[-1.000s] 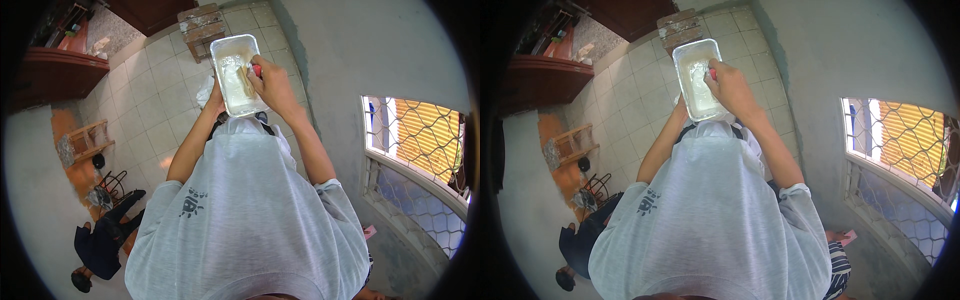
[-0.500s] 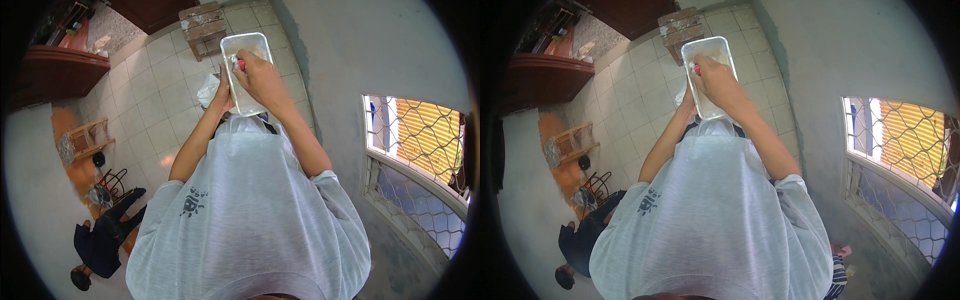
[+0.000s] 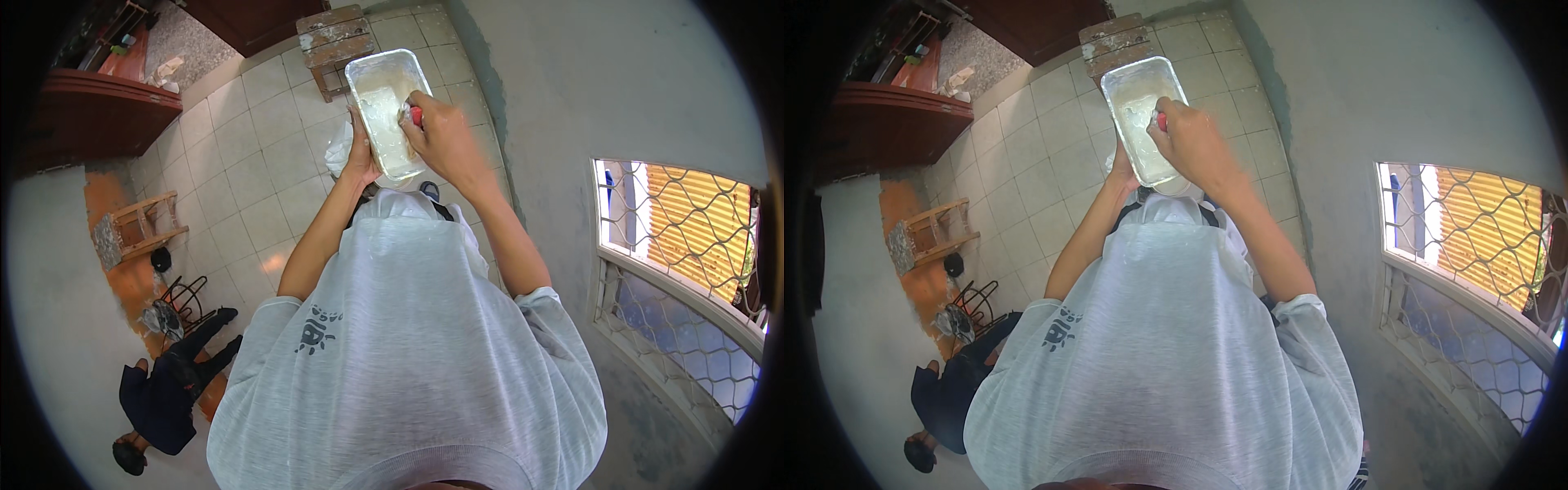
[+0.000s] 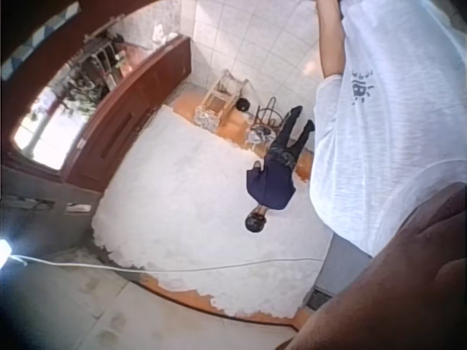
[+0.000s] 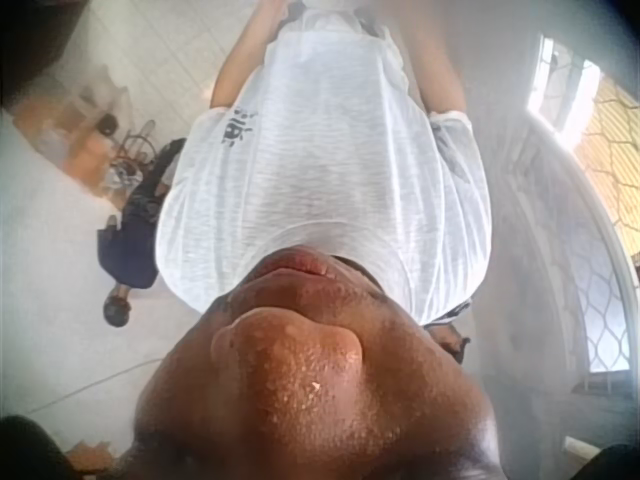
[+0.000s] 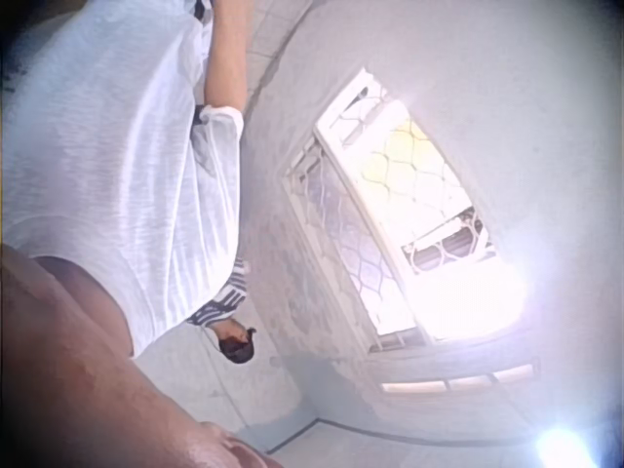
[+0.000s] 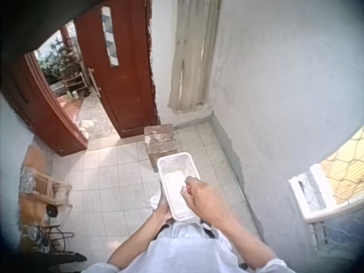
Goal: The person prepares white paint by mixing it in a small plastic container using a brush, while standing in a room.
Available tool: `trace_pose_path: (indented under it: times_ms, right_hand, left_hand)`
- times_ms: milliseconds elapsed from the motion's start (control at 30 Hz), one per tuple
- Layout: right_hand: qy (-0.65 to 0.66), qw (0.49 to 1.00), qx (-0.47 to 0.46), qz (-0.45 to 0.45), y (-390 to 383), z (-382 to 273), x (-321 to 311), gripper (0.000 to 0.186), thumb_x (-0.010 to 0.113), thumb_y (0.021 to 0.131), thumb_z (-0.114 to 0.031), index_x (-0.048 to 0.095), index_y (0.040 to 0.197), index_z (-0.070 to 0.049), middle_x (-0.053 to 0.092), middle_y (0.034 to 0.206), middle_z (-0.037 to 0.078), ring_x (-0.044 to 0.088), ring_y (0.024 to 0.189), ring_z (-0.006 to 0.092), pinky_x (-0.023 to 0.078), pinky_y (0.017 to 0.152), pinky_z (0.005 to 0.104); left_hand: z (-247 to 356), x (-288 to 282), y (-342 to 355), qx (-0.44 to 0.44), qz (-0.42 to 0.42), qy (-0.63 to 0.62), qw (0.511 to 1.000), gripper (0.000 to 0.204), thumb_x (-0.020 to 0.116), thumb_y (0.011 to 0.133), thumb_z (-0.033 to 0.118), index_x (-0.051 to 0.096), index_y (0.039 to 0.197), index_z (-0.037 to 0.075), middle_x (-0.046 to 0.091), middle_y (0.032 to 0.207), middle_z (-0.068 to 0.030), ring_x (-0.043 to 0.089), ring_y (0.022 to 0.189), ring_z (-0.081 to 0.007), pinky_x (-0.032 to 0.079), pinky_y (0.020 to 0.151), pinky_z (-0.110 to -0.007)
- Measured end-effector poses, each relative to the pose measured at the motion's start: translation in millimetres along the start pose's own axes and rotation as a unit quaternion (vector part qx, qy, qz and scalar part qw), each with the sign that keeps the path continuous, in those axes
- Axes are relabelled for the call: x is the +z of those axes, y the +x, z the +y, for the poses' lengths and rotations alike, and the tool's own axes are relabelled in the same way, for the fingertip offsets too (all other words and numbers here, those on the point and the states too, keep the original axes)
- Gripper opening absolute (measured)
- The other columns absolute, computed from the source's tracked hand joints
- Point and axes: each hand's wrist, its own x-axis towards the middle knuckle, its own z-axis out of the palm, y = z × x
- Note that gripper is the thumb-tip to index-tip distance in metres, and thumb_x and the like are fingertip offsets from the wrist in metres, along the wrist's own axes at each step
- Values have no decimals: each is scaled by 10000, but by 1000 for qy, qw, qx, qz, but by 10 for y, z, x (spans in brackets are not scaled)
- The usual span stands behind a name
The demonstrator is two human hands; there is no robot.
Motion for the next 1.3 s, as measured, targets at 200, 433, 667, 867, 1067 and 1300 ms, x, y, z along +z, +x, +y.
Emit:
trace_pose_path:
  times_ms: [200,433,667,867,1067,1300]
  right_hand:
    - [80,996,24,39,-56,62,198,208,693,894,-113,614,1016,35,663,870,259,664,776,434,509,682,471]
    - [44,997,55,29,-287,42,86,173,668,901,-112,613,994,23,664,897,236,663,772,421,513,685,474]
    - [57,991,60,101,-510,129,93,158,682,886,-68,612,1004,11,655,874,209,659,751,389,511,670,453]
    - [75,993,69,58,-570,83,93,180,688,882,-63,600,1019,15,656,892,210,662,748,383,514,665,444]
    - [76,990,101,66,-679,73,44,203,691,878,-69,600,1036,19,659,913,229,662,765,404,519,690,457]
    - [128,985,119,0,-784,55,312,238,695,878,-79,611,1074,25,675,966,236,676,823,410,531,724,469]
  left_hand:
    - [-55,-51,-49,-16,16,38,999,1000,289,875,885,436,1505,123,571,1418,-126,621,1244,-281,549,1023,-466]
    - [-86,-348,-50,-35,21,9,999,866,340,967,772,461,1490,93,592,1411,-148,638,1227,-292,537,1036,-478]
    - [-111,-221,-185,-19,56,12,998,683,390,1047,602,468,1490,87,582,1431,-132,632,1239,-292,527,1049,-485]
    - [-201,-259,-278,-54,17,-41,998,651,424,1054,561,468,1492,82,570,1446,-129,625,1251,-276,529,1057,-483]
    - [-361,-305,-299,-75,19,-4,997,700,410,1033,626,471,1495,103,577,1437,-118,636,1232,-269,545,1044,-453]
    - [-648,-848,-325,-95,-12,-51,994,723,383,1021,673,510,1437,96,621,1330,-98,651,1176,-240,555,1009,-445]
